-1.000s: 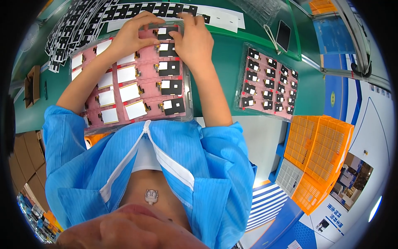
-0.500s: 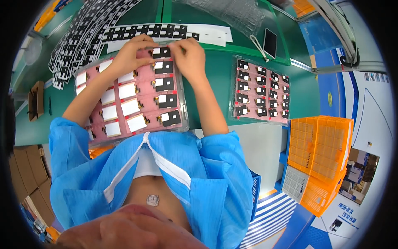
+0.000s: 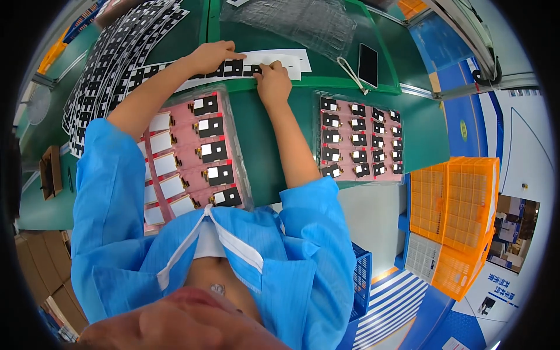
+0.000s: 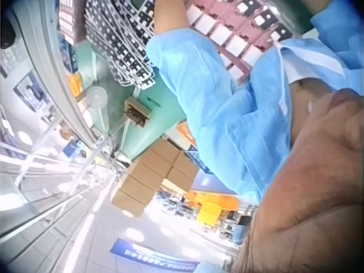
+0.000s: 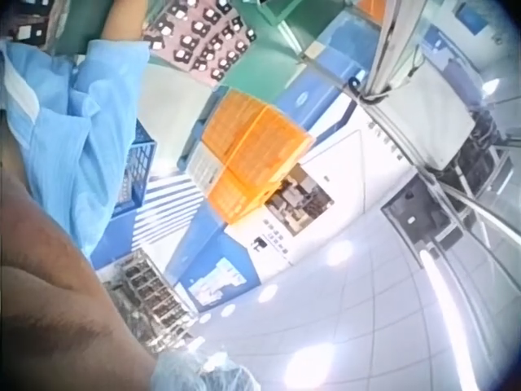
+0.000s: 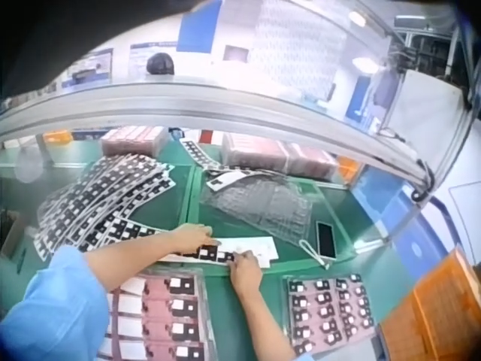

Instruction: The person peels black labels from a strip and applies them by hand to small electronic modules arranged in a component tray.

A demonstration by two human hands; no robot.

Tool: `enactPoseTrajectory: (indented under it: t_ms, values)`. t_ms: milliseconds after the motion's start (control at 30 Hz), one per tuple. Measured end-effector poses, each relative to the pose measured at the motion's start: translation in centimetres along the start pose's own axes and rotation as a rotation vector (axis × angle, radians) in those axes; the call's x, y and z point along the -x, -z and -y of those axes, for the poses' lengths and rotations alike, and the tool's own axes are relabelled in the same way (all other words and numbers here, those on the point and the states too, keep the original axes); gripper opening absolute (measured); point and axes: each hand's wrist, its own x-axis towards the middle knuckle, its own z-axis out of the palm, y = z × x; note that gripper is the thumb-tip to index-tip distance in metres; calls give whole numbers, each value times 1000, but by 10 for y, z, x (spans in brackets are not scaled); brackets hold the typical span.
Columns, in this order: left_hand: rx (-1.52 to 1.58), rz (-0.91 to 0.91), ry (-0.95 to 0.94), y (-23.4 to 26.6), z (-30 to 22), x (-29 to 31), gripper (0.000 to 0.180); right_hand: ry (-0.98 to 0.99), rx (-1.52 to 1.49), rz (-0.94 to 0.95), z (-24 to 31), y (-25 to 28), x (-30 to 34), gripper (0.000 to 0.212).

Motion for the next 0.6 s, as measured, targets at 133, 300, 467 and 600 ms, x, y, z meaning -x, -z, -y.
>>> enactPoseTrajectory:
  t_ms: [133, 300, 467, 600]
  values:
    - [-38, 105, -4, -10, -2, -15, 70, -102, -115, 53, 1, 3, -9, 22]
    - [-60, 201, 67, -1, -12, -25, 74, -246, -173, 143, 0, 5, -21, 19]
    - [-25, 203, 113, 2, -17, -27, 80, -70, -87, -39, -4, -2, -11, 11]
    - [2, 245, 160, 0, -13, -28, 81, 177, -114, -60, 14, 28, 10, 5]
